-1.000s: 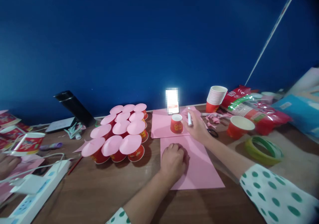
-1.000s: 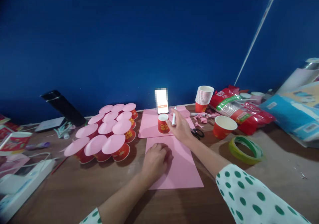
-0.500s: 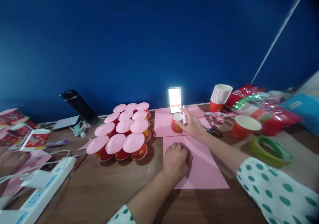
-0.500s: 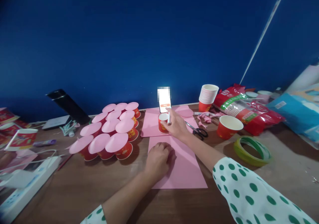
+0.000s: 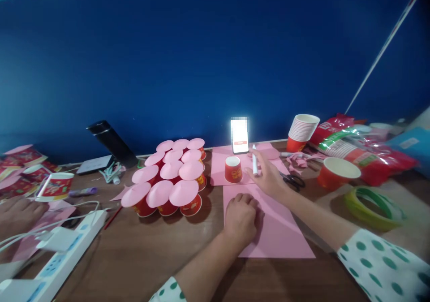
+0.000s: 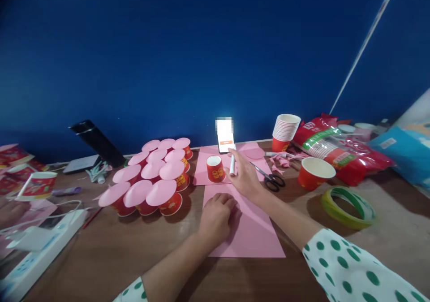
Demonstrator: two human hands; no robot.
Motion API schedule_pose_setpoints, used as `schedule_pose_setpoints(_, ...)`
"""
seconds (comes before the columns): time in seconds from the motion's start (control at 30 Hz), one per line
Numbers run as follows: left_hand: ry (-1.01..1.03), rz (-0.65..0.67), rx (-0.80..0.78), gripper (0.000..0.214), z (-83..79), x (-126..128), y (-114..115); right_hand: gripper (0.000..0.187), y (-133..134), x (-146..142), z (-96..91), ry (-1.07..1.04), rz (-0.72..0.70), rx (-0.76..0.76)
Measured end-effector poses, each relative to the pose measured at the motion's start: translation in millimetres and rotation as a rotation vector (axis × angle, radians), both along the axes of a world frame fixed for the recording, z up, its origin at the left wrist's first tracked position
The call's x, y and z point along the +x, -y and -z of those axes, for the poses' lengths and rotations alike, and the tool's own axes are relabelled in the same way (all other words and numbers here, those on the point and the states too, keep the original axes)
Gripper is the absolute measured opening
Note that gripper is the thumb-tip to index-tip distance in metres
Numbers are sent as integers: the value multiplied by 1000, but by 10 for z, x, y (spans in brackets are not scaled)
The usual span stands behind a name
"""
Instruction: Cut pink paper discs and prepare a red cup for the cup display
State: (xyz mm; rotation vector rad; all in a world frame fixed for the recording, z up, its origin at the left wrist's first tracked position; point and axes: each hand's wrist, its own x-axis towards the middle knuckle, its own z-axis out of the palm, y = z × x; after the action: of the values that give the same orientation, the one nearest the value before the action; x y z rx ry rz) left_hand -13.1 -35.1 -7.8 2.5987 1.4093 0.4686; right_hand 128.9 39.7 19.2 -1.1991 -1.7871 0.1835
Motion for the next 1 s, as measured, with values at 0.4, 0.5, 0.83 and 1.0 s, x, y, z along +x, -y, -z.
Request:
schedule_pose_setpoints(0.4,13,-2,9,14,47,-9,5,85,776,441,320,179,-11,-263)
schedule_pose_setpoints(0.5,-3,0,11,12,32,1,6,76,866,503,364,261,-1,-178)
schedule_pose_setpoints(0.83,47,-3,-6,15,-7,15,15,44,765,726,362,421,130,-155)
schedule_pose_setpoints(1.0,53,-1,3,14,-19,12,21,46,768,823,402,410,153,-112)
